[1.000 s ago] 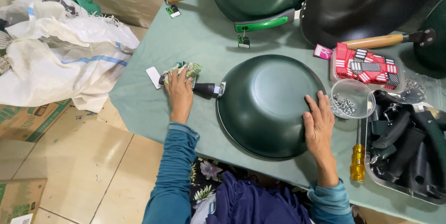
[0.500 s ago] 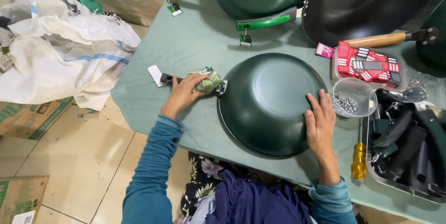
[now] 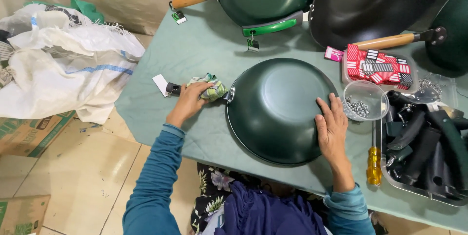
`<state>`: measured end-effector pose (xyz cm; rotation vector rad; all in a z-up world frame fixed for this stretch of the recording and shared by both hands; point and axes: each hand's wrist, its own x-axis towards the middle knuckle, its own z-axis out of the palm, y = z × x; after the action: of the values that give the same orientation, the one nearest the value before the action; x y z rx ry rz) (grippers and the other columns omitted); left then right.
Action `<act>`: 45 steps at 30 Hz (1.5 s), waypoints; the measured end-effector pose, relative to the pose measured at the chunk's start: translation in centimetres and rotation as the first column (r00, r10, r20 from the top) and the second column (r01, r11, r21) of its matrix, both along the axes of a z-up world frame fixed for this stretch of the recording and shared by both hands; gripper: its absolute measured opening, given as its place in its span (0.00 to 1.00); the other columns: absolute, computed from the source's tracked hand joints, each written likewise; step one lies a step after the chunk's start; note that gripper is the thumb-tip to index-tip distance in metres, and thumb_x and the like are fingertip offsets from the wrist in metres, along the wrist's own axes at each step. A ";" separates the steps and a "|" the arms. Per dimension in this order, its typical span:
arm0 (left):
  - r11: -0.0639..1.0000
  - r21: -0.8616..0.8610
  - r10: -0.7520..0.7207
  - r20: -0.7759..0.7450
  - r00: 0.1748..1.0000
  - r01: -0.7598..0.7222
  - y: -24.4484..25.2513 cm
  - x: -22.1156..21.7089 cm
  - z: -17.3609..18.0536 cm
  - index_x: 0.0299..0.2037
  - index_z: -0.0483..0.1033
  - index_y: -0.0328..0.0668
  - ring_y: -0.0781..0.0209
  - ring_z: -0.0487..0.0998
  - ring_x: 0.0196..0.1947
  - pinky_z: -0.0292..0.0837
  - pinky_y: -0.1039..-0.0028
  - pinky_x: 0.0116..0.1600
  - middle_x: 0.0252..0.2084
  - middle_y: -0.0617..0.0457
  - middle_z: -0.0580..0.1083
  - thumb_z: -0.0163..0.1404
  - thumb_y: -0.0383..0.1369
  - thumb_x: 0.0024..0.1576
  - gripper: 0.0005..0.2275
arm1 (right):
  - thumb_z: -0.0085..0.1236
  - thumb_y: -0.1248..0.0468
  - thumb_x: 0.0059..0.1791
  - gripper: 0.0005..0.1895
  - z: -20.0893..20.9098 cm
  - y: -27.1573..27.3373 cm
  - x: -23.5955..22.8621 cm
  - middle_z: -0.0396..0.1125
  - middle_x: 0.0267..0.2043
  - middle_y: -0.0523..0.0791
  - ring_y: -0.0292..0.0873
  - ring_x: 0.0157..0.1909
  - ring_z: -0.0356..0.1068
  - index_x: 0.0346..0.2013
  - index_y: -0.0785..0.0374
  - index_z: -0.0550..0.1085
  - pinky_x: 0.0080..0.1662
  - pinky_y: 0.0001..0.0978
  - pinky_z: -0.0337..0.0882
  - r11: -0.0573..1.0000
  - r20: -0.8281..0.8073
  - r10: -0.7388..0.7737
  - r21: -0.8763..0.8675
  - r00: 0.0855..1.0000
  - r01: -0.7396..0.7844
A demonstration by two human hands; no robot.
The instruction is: Attaching a handle to a wok using screws and a screwdriver, followed by cleaning the wok with a cloth.
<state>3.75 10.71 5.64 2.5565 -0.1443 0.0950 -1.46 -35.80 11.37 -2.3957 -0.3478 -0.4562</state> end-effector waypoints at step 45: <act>0.895 -0.446 0.149 0.282 0.948 -0.007 -17.6 -11.7 8.7 0.68 0.64 0.35 0.29 0.61 0.68 0.47 0.46 0.72 0.69 0.28 0.59 0.50 0.40 0.63 0.25 | 0.35 0.48 0.59 0.24 0.0 -0.2 0.0 0.45 0.80 0.43 0.48 0.80 0.41 0.71 0.42 0.62 0.71 0.45 0.43 1.000 0.017 0.015 -0.006 1.000 -0.015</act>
<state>-7.94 -6.89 14.38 2.0753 -0.1213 0.5062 -1.46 -35.97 11.39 -2.3949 -0.3750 -0.4702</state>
